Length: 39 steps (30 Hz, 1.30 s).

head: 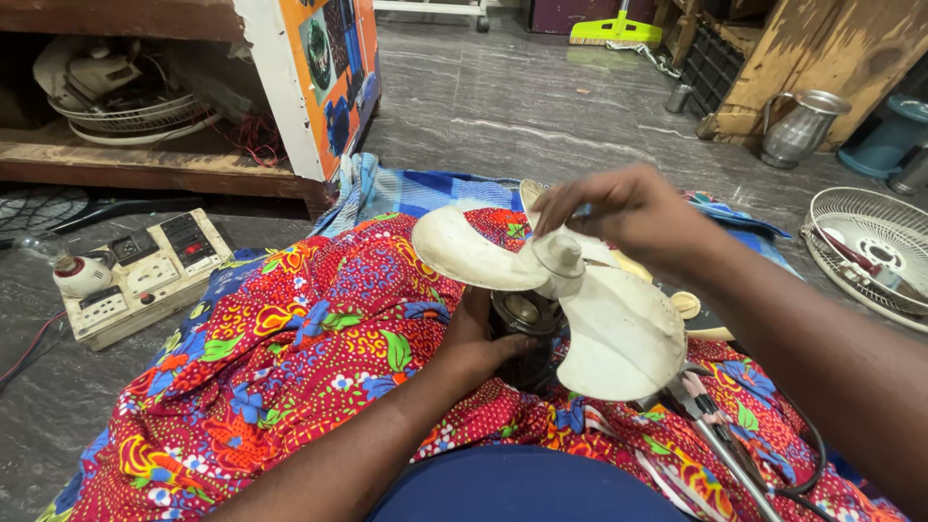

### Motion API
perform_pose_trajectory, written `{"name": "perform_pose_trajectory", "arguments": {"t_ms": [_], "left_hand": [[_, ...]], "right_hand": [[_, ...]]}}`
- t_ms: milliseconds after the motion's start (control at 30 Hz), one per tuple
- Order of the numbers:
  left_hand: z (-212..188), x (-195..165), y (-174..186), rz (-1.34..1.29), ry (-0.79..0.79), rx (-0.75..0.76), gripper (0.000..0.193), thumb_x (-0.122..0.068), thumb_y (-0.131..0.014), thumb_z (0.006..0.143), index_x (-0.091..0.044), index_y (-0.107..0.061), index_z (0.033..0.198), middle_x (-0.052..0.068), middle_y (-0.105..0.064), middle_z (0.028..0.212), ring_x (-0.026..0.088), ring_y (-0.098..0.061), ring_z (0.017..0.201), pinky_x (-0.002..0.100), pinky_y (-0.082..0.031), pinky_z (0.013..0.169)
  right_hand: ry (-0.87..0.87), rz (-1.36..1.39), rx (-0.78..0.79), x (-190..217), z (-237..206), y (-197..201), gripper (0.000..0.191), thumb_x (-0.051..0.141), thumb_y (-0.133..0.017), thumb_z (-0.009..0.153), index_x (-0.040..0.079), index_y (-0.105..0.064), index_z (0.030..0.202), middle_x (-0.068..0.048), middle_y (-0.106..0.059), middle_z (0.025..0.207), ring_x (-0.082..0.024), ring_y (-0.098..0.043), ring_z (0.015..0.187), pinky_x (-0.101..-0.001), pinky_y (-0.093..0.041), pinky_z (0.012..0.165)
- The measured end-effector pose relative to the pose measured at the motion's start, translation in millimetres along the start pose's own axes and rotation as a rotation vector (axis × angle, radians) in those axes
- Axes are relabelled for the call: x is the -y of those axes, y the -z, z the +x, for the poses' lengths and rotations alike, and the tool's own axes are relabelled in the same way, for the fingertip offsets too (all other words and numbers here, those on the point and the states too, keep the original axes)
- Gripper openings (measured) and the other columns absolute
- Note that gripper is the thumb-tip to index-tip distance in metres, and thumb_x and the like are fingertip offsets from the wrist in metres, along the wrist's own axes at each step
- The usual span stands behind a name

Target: The person sits on the floor and attaches the white plastic blade assembly onto the motor shaft of a table fan, pressing and twisting it to seat it. They then spin the blades by hand and operate the fan's control switch to test the rotation.

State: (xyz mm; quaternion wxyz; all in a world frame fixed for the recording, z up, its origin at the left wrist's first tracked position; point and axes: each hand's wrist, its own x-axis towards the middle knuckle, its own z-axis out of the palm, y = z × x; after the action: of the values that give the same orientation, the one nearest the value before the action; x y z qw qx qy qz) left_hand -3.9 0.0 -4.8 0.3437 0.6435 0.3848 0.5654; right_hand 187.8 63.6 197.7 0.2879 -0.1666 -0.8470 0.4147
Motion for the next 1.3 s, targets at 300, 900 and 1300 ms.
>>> {"name": "perform_pose_trajectory", "arguments": {"t_ms": [300, 900, 1300], "left_hand": [[3.3, -22.0, 2.1, 0.005, 0.010, 0.017, 0.093, -0.003, -0.088, 0.068, -0.006, -0.039, 0.147, 0.016, -0.053, 0.144, 0.030, -0.052, 0.138, 0.039, -0.043, 0.113], [32.3, -173.7, 44.2, 1.229, -0.297, 0.398, 0.008, -0.009, -0.067, 0.078, -0.006, -0.074, 0.081, 0.017, -0.071, 0.087, 0.033, -0.072, 0.085, 0.047, -0.055, 0.075], [30.6, -161.8, 47.7, 1.173, -0.311, 0.405, 0.006, -0.008, -0.068, 0.078, -0.005, -0.073, 0.077, 0.017, -0.071, 0.087, 0.034, -0.072, 0.081, 0.048, -0.056, 0.072]], "right_hand": [[-0.172, -0.143, -0.266, -8.8, -0.8, -4.3, 0.023, 0.001, -0.063, 0.090, 0.001, -0.077, 0.107, -0.016, -0.079, 0.104, -0.023, -0.072, 0.097, -0.0350, -0.057, 0.089], [-0.724, -0.863, -0.002, -3.5, 0.5, -32.5, 0.033, 0.031, -0.079, 0.094, 0.000, -0.075, 0.104, -0.023, -0.072, 0.098, -0.034, -0.070, 0.084, -0.0417, -0.053, 0.080], [-0.666, -0.848, -0.201, -27.4, -8.9, -48.0, 0.042, 0.037, -0.068, 0.101, -0.004, -0.076, 0.093, -0.025, -0.067, 0.099, -0.041, -0.067, 0.092, -0.0483, -0.051, 0.086]]}}
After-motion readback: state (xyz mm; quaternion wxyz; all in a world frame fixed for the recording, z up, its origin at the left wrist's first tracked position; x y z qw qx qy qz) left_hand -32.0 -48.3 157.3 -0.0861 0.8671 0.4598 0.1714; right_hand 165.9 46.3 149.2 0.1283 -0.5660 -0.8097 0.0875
